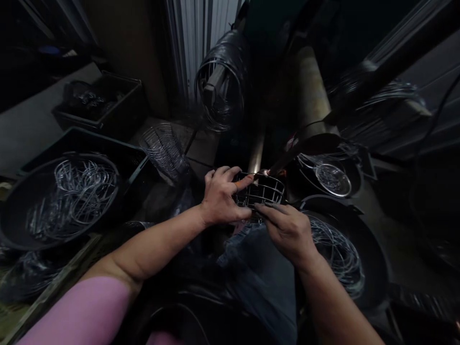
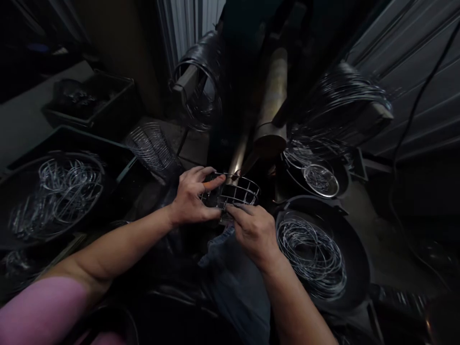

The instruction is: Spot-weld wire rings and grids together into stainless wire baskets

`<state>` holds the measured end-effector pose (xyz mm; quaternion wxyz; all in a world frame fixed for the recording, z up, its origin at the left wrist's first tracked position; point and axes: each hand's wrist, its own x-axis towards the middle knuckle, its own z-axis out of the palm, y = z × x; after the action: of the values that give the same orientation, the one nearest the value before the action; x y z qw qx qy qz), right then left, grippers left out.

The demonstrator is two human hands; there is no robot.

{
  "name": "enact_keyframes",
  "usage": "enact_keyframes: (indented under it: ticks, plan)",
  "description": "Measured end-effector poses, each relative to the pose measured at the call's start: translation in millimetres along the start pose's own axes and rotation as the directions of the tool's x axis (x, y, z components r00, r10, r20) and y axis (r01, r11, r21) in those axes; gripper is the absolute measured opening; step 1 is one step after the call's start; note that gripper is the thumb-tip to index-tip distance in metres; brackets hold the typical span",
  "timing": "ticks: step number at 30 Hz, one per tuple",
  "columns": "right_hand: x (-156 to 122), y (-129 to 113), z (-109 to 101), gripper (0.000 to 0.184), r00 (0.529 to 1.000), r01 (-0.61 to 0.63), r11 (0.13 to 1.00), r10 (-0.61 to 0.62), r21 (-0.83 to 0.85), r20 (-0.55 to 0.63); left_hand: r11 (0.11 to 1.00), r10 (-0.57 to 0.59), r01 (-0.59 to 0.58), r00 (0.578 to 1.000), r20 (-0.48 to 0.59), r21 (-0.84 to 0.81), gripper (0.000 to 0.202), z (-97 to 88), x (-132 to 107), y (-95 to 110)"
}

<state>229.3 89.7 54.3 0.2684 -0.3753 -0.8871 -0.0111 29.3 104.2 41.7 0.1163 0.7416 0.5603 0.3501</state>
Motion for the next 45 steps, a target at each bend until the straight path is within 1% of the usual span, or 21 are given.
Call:
enact_keyframes:
  ticks: [7,12,17,20,24,26,27,29,30,33,35,37,39,41,43,44,45]
  plan:
    - [16.8,19.5,-1.3,0.026,0.999,-0.032,0.999,0.032,0.025,-0.004,1.000,-0.024,0.024,1.000,0.012,-0.017,0.073,2.9,23.4,-1.2]
    - [17.9,20.9,1.1,0.023,0.998,-0.065,0.995,0.066,0.078,-0.016,0.998,-0.036,0.039,0.998,0.045,-0.050,0.069,4.2,27.2,-4.6]
    - [23.9,23.7,1.4,0.024,0.997,-0.072,0.996,0.072,0.059,-0.002,0.998,-0.048,0.051,0.997,0.060,-0.046,0.068,3.5,36.0,-6.3]
    - [33.5,32.3,3.9,0.023,0.996,-0.090,0.994,0.091,0.069,-0.022,0.995,-0.096,0.098,0.994,0.061,-0.030,0.067,4.8,46.0,-7.0]
    - [39.7,37.6,5.4,0.020,0.992,-0.101,0.987,0.110,0.127,-0.062,0.993,-0.110,0.112,0.992,0.058,-0.028,0.064,6.5,54.3,-7.0]
    - [36.0,32.9,2.4,0.020,0.981,-0.134,0.978,0.154,0.162,-0.119,0.991,-0.131,0.133,0.988,0.078,-0.032,0.065,5.4,55.8,-6.6]
    - [32.4,29.0,0.0,0.023,0.967,-0.162,0.966,0.196,0.201,-0.160,0.989,-0.143,0.147,0.985,0.095,-0.033,0.067,4.3,56.3,-6.5]
    - [23.2,20.0,-5.2,0.030,0.924,-0.227,0.917,0.310,0.329,-0.225,0.986,-0.154,0.160,0.979,0.132,-0.037,0.072,1.7,58.0,-7.0]
    - [18.0,15.6,-7.3,0.033,0.902,-0.256,0.879,0.367,0.403,-0.228,0.986,-0.156,0.163,0.977,0.148,-0.040,0.073,0.6,59.3,-7.6]
    - [3.5,5.0,-8.2,0.033,0.867,-0.322,0.759,0.476,0.566,-0.146,0.977,-0.188,0.202,0.966,0.177,-0.063,0.074,0.3,65.3,-10.1]
    - [-3.4,0.5,-4.3,0.029,0.846,-0.372,0.702,0.526,0.607,-0.090,0.968,-0.219,0.236,0.960,0.177,-0.084,0.075,2.4,70.8,-10.8]
    - [-7.8,-2.5,1.4,0.024,0.826,-0.419,0.676,0.560,0.606,-0.054,0.963,-0.237,0.253,0.958,0.161,-0.092,0.074,4.8,76.8,-9.7]
    - [-11.2,-4.5,6.6,0.020,0.839,-0.436,0.690,0.544,0.578,-0.017,0.962,-0.248,0.260,0.959,0.137,-0.081,0.075,5.8,81.7,-8.3]
    - [-16.1,-6.0,9.8,0.025,0.876,-0.429,0.729,0.480,0.533,0.048,0.967,-0.236,0.245,0.964,0.125,-0.066,0.075,4.7,83.5,-11.0]
    - [-23.7,-6.8,11.1,0.040,0.903,-0.419,0.769,0.407,0.482,0.136,0.983,-0.155,0.167,0.978,0.142,-0.078,0.078,3.1,80.2,-22.5]
    - [-28.3,-7.0,11.1,0.048,0.909,-0.417,0.790,0.378,0.449,0.177,0.988,-0.094,0.112,0.983,0.160,-0.106,0.084,2.9,76.5,-32.0]
    - [-33.0,-7.3,10.8,0.051,0.912,-0.410,0.815,0.354,0.409,0.210,0.987,-0.038,0.064,0.984,0.175,-0.148,0.094,3.5,71.5,-43.7]
